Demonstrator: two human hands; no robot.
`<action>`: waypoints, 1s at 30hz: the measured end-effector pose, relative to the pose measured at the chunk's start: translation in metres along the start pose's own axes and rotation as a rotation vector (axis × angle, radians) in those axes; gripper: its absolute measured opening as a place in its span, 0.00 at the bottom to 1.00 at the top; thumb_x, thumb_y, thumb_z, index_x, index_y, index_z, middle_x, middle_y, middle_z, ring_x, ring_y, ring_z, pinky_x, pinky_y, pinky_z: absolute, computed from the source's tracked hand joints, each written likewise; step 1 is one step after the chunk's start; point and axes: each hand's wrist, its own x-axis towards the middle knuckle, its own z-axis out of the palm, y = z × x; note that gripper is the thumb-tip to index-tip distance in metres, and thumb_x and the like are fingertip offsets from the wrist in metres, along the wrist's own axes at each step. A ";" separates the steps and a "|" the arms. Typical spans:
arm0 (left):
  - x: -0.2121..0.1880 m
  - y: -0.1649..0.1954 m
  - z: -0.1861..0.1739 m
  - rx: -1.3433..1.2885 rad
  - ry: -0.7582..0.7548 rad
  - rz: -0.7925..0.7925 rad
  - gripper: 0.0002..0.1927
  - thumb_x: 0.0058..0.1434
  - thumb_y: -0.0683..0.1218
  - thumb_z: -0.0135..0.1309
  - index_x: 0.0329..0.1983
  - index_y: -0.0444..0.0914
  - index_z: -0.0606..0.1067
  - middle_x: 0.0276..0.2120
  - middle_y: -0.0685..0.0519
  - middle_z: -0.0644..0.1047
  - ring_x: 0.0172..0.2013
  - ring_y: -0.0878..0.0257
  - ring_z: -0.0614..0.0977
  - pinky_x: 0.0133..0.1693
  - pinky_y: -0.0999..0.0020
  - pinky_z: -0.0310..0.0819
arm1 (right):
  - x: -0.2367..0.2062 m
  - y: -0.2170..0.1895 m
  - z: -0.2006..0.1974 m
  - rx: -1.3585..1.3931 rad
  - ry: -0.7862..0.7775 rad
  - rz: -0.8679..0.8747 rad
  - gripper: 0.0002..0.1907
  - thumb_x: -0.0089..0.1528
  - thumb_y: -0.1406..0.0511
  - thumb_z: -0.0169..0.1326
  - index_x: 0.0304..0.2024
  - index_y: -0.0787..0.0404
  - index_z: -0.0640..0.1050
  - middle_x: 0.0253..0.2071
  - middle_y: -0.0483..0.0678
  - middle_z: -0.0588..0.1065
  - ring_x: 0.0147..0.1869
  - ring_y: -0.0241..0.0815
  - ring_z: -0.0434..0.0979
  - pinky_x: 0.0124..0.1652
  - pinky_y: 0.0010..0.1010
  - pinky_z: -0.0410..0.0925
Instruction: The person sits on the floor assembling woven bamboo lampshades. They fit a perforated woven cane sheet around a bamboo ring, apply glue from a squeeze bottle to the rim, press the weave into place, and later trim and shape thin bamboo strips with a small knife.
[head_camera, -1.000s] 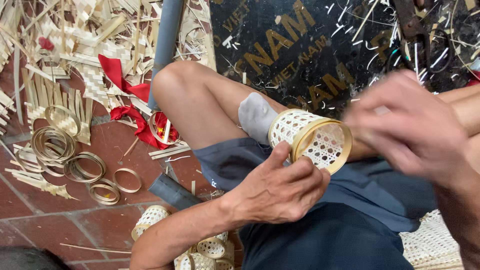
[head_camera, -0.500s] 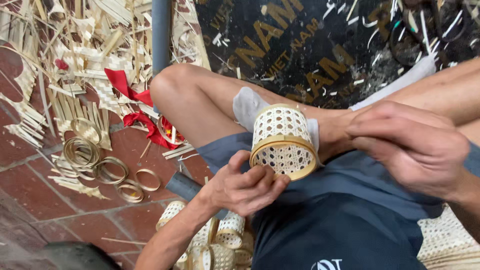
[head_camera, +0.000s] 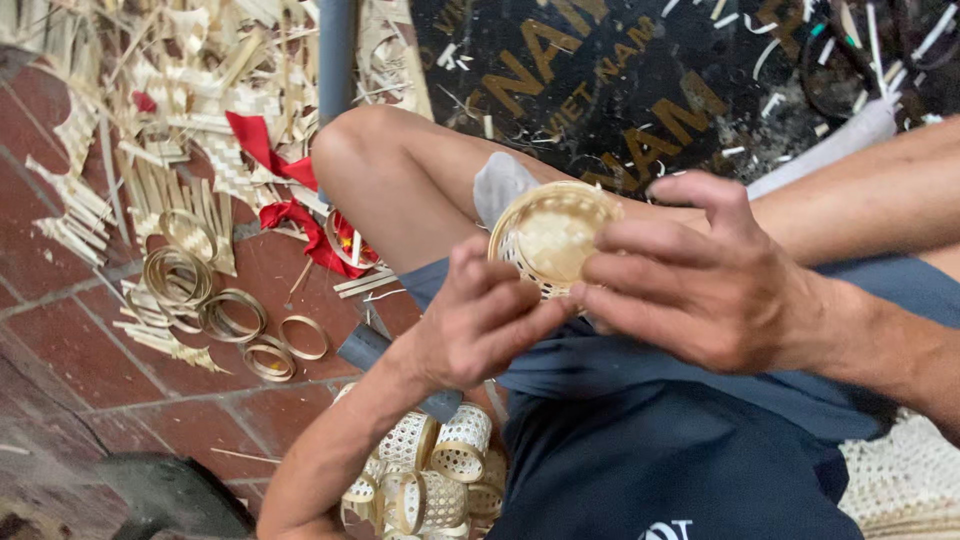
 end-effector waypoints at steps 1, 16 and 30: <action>0.005 -0.004 -0.005 -0.041 0.009 -0.034 0.22 0.54 0.41 0.61 0.54 0.33 0.80 0.41 0.52 0.76 0.45 0.55 0.74 0.52 0.51 0.67 | 0.006 0.007 0.002 0.022 -0.016 0.002 0.13 0.60 0.63 0.61 0.46 0.59 0.82 0.44 0.44 0.78 0.54 0.45 0.76 0.55 0.50 0.61; 0.039 -0.017 -0.034 -0.037 -0.031 -0.105 0.14 0.61 0.43 0.64 0.48 0.37 0.76 0.31 0.57 0.70 0.34 0.59 0.71 0.37 0.59 0.60 | 0.023 0.036 0.000 0.095 -0.141 0.081 0.11 0.56 0.61 0.65 0.36 0.58 0.80 0.33 0.42 0.71 0.47 0.46 0.74 0.52 0.49 0.58; 0.028 0.005 -0.017 0.129 0.031 -0.099 0.07 0.60 0.36 0.61 0.41 0.30 0.78 0.29 0.55 0.70 0.32 0.61 0.72 0.35 0.65 0.64 | 0.006 0.027 0.003 0.065 -0.175 0.041 0.12 0.54 0.64 0.66 0.37 0.62 0.83 0.29 0.39 0.73 0.42 0.42 0.76 0.53 0.53 0.55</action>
